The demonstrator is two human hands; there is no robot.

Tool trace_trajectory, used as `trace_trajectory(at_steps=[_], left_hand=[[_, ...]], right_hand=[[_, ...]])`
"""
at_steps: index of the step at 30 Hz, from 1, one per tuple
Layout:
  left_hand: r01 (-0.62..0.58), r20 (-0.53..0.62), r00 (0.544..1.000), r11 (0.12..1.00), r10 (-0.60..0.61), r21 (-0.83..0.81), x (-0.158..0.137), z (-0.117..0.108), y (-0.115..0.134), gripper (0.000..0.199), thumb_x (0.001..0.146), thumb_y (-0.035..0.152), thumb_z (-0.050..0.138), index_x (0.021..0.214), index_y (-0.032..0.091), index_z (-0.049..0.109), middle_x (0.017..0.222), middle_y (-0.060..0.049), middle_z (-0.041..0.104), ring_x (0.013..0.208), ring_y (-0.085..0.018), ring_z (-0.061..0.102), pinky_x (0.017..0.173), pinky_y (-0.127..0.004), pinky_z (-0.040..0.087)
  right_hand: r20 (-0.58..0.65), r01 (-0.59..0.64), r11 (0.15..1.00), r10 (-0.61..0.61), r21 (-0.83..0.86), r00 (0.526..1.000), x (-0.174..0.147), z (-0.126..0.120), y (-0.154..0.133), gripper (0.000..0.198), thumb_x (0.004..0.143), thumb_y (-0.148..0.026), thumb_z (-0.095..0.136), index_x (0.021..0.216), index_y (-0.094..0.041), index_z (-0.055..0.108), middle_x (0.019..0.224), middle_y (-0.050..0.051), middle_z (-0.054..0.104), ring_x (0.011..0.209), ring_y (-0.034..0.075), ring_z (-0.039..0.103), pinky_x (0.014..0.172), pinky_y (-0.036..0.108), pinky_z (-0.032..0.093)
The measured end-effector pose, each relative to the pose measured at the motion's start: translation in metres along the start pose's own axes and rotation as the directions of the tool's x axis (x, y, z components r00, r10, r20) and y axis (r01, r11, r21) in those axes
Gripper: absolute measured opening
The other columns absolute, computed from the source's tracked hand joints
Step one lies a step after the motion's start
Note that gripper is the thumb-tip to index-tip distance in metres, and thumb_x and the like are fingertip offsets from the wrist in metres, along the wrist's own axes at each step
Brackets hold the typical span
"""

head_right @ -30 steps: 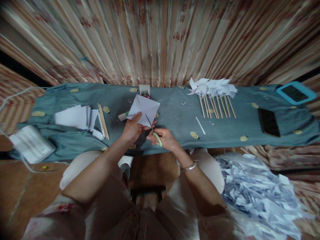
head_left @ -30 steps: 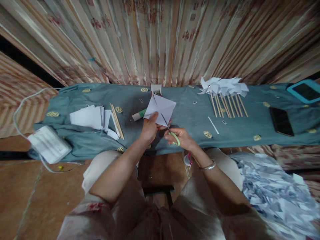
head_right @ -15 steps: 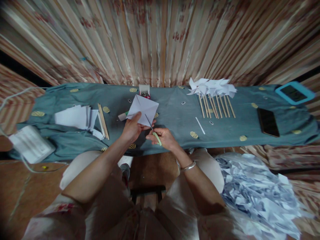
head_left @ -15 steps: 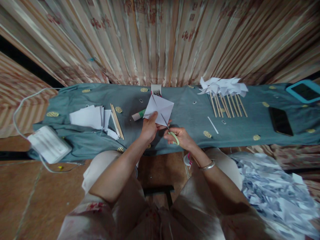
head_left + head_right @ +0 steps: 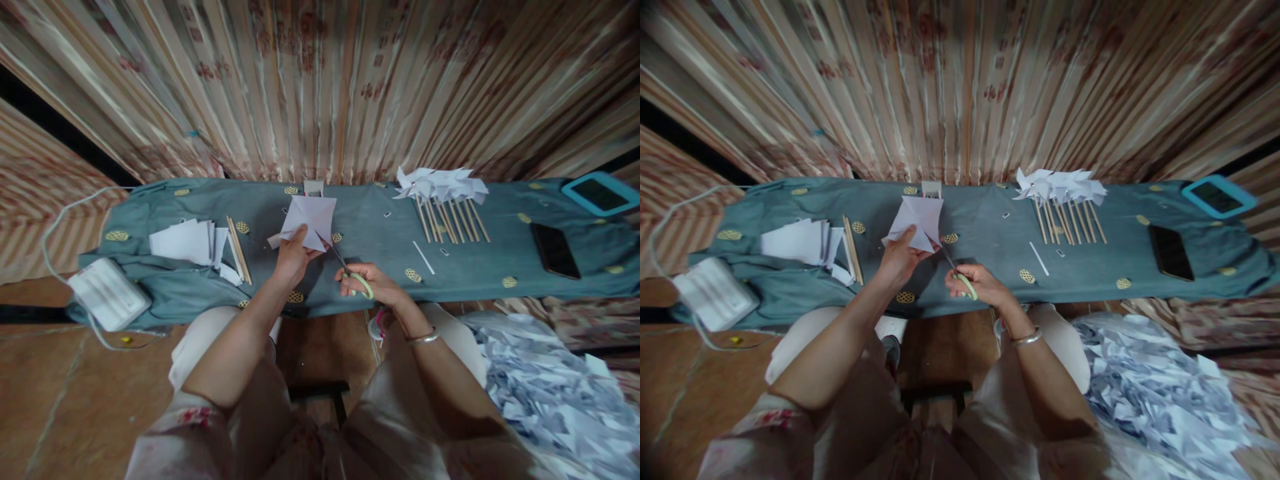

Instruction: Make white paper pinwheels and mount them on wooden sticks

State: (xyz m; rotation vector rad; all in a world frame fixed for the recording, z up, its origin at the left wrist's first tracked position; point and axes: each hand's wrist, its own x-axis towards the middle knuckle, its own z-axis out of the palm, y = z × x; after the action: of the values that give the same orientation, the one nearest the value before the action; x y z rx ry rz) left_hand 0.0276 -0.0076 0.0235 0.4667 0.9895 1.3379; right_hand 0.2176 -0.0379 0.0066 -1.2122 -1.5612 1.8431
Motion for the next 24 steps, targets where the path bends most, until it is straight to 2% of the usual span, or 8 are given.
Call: trace_trajectory(at_steps=[4, 7, 11, 14, 19, 22, 24], left_hand=[[-0.032, 0.015, 0.999, 0.999, 0.033, -0.032, 0.000, -0.004, 0.003, 0.027, 0.080, 0.025, 0.072, 0.102, 0.017, 0.060, 0.090, -0.006, 0.075, 0.086, -0.022, 0.074, 0.085, -0.040, 0.058], [-0.046, 0.006, 0.999, 0.999, 0.046, -0.003, 0.001, -0.006, -0.001, 0.033, 0.068, 0.026, 0.081, 0.093, 0.017, 0.062, 0.089, -0.006, 0.075, 0.087, -0.023, 0.073, 0.084, -0.039, 0.058], [-0.063, -0.016, 0.998, 0.993, 0.065, 0.095, 0.003, -0.007, -0.010, 0.041, 0.054, 0.030, 0.087, 0.086, 0.015, 0.067, 0.081, -0.005, 0.074, 0.081, -0.024, 0.071, 0.078, -0.039, 0.058], [-0.102, 0.023, 0.995, 0.968, 0.100, 0.229, 0.000, -0.006, -0.017, 0.036, 0.052, 0.030, 0.086, 0.079, 0.014, 0.070, 0.079, -0.005, 0.073, 0.080, -0.025, 0.069, 0.078, -0.037, 0.055], [-0.113, 0.159, 0.986, 0.867, 0.040, 0.485, -0.009, -0.006, -0.026, 0.015, 0.059, 0.025, 0.079, 0.069, 0.016, 0.074, 0.072, -0.004, 0.073, 0.077, -0.025, 0.067, 0.076, -0.034, 0.054], [-0.115, 0.214, 0.977, 0.856, 0.005, 0.504, -0.014, -0.004, -0.030, 0.011, 0.061, 0.022, 0.078, 0.069, 0.015, 0.075, 0.071, -0.004, 0.073, 0.074, -0.023, 0.067, 0.073, -0.032, 0.054], [-0.106, 0.217, 0.976, 0.857, -0.007, 0.504, -0.015, -0.003, -0.032, 0.012, 0.061, 0.021, 0.078, 0.071, 0.015, 0.076, 0.073, -0.004, 0.074, 0.072, -0.022, 0.067, 0.072, -0.031, 0.053]], right_hand=[[-0.060, 0.042, 0.999, -0.043, -0.029, 0.997, -0.010, -0.014, 0.001, 0.049, 0.069, -0.063, 0.076, 0.087, -0.018, 0.069, 0.068, 0.002, 0.070, 0.059, 0.012, 0.056, 0.057, 0.025, 0.043], [-0.204, 0.109, 0.994, -0.104, 0.009, 0.973, -0.012, -0.022, 0.004, 0.050, 0.070, -0.064, 0.075, 0.087, -0.018, 0.069, 0.068, 0.002, 0.070, 0.060, 0.012, 0.056, 0.060, 0.026, 0.043], [-0.456, 0.230, 0.966, -0.152, 0.121, 0.877, -0.006, -0.027, 0.006, 0.055, 0.063, -0.067, 0.078, 0.086, -0.019, 0.070, 0.067, 0.002, 0.071, 0.059, 0.013, 0.057, 0.062, 0.028, 0.044], [-0.570, 0.310, 0.929, -0.145, 0.203, 0.809, -0.002, -0.029, 0.001, 0.055, 0.056, -0.065, 0.082, 0.087, -0.021, 0.070, 0.069, 0.002, 0.071, 0.062, 0.014, 0.059, 0.064, 0.029, 0.046], [-0.587, 0.360, 0.901, -0.160, 0.241, 0.794, 0.002, -0.024, -0.006, 0.050, 0.050, -0.052, 0.089, 0.086, -0.023, 0.071, 0.070, -0.003, 0.067, 0.065, 0.013, 0.059, 0.067, 0.028, 0.047], [-0.595, 0.322, 0.916, -0.123, 0.241, 0.795, 0.006, -0.015, -0.006, 0.047, 0.045, -0.045, 0.091, 0.081, -0.022, 0.069, 0.064, -0.007, 0.061, 0.059, 0.011, 0.054, 0.060, 0.026, 0.043], [-0.592, 0.297, 0.912, -0.078, 0.283, 0.802, 0.009, -0.009, -0.007, 0.047, 0.043, -0.043, 0.091, 0.078, -0.022, 0.068, 0.064, -0.007, 0.063, 0.058, 0.011, 0.054, 0.059, 0.027, 0.043]])
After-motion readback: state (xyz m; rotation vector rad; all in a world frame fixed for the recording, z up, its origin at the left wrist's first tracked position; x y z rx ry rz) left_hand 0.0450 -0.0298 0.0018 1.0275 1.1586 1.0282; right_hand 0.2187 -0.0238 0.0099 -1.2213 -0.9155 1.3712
